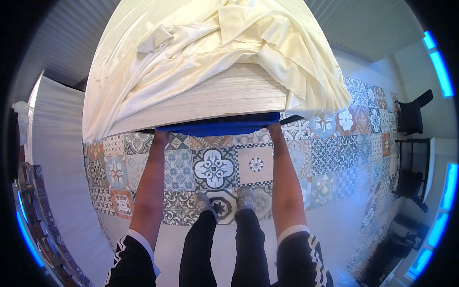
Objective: The person takes two glasses from a crate, carries them to a conference room, and sets them on a long table.
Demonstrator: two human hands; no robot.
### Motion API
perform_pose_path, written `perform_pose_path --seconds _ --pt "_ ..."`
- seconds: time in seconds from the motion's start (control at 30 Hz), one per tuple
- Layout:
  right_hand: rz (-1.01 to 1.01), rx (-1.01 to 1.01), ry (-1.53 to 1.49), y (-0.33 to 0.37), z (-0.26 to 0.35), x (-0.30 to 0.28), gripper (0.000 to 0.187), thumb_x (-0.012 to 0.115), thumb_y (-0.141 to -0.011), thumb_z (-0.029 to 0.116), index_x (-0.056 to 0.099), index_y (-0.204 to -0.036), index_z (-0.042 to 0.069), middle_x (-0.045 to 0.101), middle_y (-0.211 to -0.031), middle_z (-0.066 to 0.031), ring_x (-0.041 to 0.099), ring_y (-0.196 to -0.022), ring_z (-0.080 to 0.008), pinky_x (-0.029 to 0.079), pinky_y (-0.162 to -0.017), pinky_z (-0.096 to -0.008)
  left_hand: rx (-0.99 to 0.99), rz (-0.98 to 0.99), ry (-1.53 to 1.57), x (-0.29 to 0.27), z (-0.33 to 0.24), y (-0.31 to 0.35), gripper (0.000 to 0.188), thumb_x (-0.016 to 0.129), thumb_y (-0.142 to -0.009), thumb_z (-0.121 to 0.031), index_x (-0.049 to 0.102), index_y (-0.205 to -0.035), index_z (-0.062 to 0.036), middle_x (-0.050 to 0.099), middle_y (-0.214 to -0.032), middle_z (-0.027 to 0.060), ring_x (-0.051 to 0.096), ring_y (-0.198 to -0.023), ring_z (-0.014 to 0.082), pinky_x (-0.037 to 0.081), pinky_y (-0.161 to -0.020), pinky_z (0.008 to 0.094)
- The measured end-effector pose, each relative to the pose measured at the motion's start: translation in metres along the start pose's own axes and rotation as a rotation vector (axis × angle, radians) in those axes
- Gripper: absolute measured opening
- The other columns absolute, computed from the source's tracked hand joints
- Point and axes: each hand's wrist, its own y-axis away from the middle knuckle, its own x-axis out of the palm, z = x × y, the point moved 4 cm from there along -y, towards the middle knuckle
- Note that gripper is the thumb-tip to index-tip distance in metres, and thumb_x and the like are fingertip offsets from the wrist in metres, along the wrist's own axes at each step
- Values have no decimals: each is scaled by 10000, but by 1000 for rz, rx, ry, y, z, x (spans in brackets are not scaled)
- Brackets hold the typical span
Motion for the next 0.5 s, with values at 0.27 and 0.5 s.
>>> perform_pose_path --seconds 0.27,0.5 --pt "18 -74 -361 -11 -12 4 522 475 -918 482 433 -1303 133 546 -1211 -22 546 -1062 -161 479 -842 -341 45 124 200 14 13 -2 518 533 -887 -453 474 -1277 -116 543 -1253 50 481 -1189 214 380 -1008 416" --pt "-102 -72 -453 -6 -3 22 532 501 -902 489 440 -1299 140 550 -1226 -22 549 -1094 -172 479 -894 -338 -4 -45 263 22 5 5 478 546 -879 -435 502 -1250 -137 552 -1245 40 496 -1169 214 382 -1006 414"
